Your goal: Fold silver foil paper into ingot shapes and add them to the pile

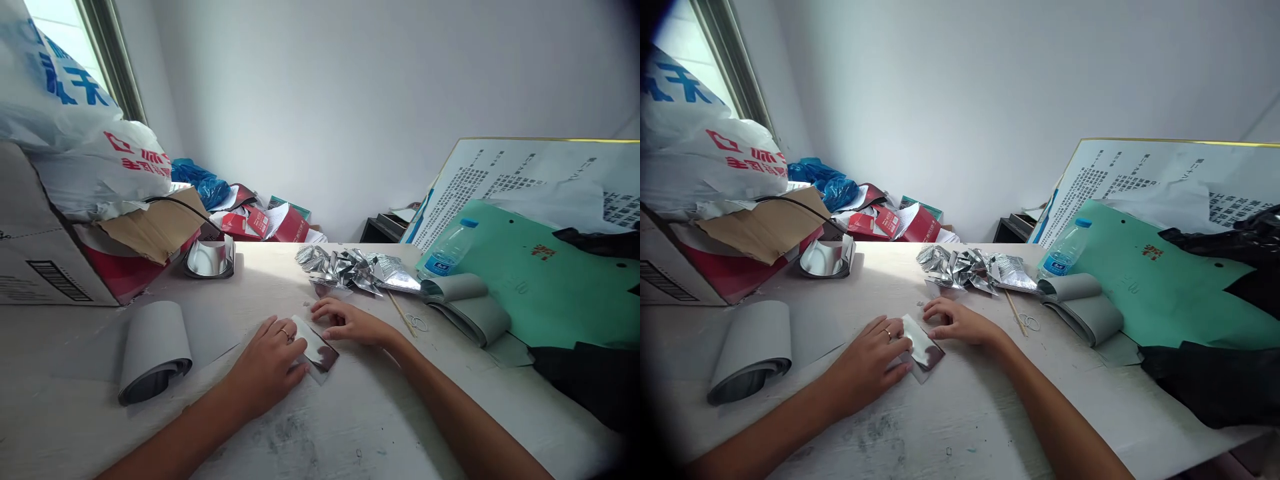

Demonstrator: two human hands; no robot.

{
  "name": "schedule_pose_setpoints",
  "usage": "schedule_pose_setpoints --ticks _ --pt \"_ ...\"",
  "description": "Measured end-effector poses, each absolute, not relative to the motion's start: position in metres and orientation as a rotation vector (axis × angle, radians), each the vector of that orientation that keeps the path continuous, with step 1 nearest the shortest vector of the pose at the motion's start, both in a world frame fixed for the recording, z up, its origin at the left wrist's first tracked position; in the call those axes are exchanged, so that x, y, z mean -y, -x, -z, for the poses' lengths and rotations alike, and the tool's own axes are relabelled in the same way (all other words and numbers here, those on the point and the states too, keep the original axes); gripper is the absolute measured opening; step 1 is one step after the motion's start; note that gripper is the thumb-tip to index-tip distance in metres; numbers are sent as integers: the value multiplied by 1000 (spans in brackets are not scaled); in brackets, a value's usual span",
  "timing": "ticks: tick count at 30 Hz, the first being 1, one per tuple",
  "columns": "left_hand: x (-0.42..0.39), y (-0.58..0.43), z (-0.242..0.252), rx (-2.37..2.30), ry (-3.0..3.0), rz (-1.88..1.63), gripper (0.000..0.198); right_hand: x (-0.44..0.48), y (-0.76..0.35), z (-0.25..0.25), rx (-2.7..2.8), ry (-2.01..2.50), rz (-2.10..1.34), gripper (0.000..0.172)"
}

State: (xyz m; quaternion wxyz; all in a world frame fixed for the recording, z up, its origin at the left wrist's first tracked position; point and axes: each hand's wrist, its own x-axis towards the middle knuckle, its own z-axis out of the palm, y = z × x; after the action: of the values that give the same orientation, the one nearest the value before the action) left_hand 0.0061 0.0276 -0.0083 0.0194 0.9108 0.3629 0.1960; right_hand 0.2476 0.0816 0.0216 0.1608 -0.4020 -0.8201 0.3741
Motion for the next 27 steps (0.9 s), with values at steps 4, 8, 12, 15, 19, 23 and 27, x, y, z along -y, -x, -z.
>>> schedule_pose_setpoints --ticks 4,8,12,15,19,23,27 --pt "-25 -5 2 -1226 -2902 -479 15 -85 -237 -20 2349 1223 -979 51" --pt "-24 -3 -4 -1250 -2866 -468 22 -93 -222 -26 2492 1337 -926 77" --pt "-24 -1 -7 -1213 -2743 -463 20 -94 -206 -35 2554 1583 -854 90" --pt "-26 1 -7 -1214 -2667 -482 15 -90 -203 -33 2550 1540 -799 89" --pt "-26 5 -7 -1252 -2684 -422 20 -89 -208 -24 2526 1387 -707 62" --pt "-26 8 -12 -1268 -2653 -287 25 -90 -203 -19 2462 1463 -536 41" --pt "-26 9 -11 -1231 -2574 -315 19 -85 -192 -19 2452 1492 -475 33"
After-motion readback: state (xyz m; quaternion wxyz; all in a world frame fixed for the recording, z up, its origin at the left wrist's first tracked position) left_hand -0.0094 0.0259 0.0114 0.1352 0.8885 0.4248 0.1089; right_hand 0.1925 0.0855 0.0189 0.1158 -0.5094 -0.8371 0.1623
